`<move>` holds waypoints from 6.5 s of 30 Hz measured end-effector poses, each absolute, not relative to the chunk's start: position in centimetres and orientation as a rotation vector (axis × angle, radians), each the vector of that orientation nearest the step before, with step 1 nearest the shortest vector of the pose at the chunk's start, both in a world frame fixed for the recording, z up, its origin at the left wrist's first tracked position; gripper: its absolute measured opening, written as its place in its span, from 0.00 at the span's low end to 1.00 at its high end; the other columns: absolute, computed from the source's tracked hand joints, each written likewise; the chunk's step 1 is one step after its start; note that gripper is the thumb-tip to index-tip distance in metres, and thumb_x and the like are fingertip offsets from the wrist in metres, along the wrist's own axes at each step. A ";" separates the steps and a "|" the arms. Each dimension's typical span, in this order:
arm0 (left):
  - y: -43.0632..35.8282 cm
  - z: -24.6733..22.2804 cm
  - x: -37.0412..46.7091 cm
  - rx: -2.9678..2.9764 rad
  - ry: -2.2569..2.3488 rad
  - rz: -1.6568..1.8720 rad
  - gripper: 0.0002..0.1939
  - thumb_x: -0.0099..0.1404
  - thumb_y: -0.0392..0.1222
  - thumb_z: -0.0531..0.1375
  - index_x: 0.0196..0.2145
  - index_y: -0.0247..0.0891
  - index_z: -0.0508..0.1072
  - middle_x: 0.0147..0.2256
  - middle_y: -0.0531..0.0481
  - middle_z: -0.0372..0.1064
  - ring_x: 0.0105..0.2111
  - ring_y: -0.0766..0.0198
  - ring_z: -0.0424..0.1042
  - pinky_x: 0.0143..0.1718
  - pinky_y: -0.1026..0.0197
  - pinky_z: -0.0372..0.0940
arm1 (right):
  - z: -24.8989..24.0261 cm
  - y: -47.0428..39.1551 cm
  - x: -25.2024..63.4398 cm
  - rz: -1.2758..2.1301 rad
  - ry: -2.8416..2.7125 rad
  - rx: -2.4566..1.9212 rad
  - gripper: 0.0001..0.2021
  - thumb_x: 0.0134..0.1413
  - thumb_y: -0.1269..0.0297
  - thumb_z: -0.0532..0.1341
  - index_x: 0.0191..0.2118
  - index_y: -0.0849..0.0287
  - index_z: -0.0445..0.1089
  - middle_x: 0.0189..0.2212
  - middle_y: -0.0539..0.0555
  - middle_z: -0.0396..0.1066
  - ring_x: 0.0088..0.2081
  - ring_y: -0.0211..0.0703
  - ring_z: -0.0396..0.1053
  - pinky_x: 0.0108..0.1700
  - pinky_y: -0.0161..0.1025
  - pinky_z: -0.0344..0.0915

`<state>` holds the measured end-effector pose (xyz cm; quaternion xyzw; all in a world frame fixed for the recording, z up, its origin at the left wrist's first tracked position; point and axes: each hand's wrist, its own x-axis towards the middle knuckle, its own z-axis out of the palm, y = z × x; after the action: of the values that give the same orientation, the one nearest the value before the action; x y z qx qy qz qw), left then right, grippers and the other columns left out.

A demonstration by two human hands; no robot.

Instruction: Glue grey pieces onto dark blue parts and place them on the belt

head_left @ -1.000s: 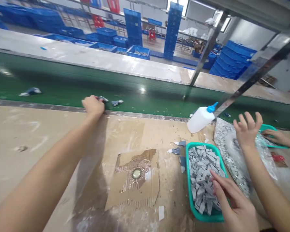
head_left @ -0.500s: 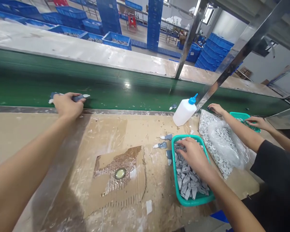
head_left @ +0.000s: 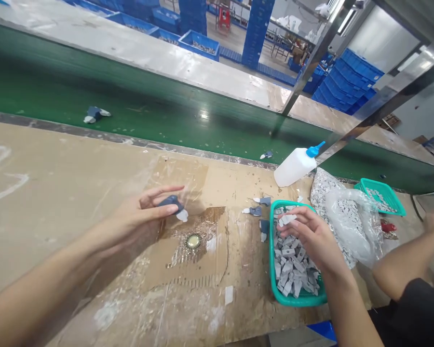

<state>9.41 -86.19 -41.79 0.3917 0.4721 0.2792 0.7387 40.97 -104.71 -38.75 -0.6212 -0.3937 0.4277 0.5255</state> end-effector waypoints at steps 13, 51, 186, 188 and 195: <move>-89.7 -43.8 9.1 0.764 0.796 0.573 0.20 0.43 0.37 0.77 0.36 0.36 0.80 0.30 0.48 0.79 0.30 0.65 0.77 0.36 0.65 0.71 | -41.7 -104.4 29.8 1.255 -0.941 -1.286 0.07 0.63 0.59 0.64 0.42 0.55 0.73 0.26 0.49 0.77 0.26 0.38 0.74 0.29 0.33 0.72; -88.8 -44.9 6.4 1.022 0.612 0.679 0.08 0.58 0.42 0.69 0.35 0.36 0.82 0.37 0.50 0.79 0.38 0.63 0.76 0.39 0.64 0.67 | -47.4 -101.5 24.5 -0.011 -1.934 -1.461 0.25 0.52 0.82 0.70 0.53 0.50 0.76 0.35 0.50 0.80 0.33 0.37 0.74 0.36 0.37 0.73; -88.5 -44.1 7.4 0.483 0.556 0.744 0.15 0.59 0.27 0.66 0.45 0.31 0.79 0.39 0.45 0.76 0.39 0.63 0.73 0.49 0.56 0.66 | -45.5 -101.5 25.6 0.089 -2.024 -1.563 0.16 0.60 0.75 0.66 0.52 0.55 0.75 0.41 0.52 0.81 0.37 0.39 0.78 0.44 0.37 0.76; -88.4 -44.0 7.3 0.515 0.563 0.755 0.14 0.58 0.26 0.66 0.44 0.30 0.79 0.37 0.46 0.76 0.39 0.62 0.75 0.47 0.57 0.67 | -45.6 -101.4 25.6 0.077 -2.073 -1.537 0.20 0.60 0.76 0.65 0.55 0.53 0.73 0.41 0.52 0.81 0.38 0.41 0.79 0.44 0.39 0.76; -88.6 -43.7 7.3 0.585 0.585 0.787 0.11 0.56 0.25 0.67 0.37 0.31 0.81 0.34 0.48 0.78 0.41 0.58 0.77 0.44 0.57 0.69 | -45.9 -101.6 25.6 0.062 -2.152 -1.524 0.27 0.60 0.78 0.65 0.62 0.48 0.68 0.42 0.51 0.80 0.38 0.41 0.78 0.43 0.41 0.76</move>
<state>7.33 -88.56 -43.69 0.2769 0.2768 0.3725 0.8414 25.58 -101.60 -45.95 -0.5596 -0.7901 0.0226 0.2493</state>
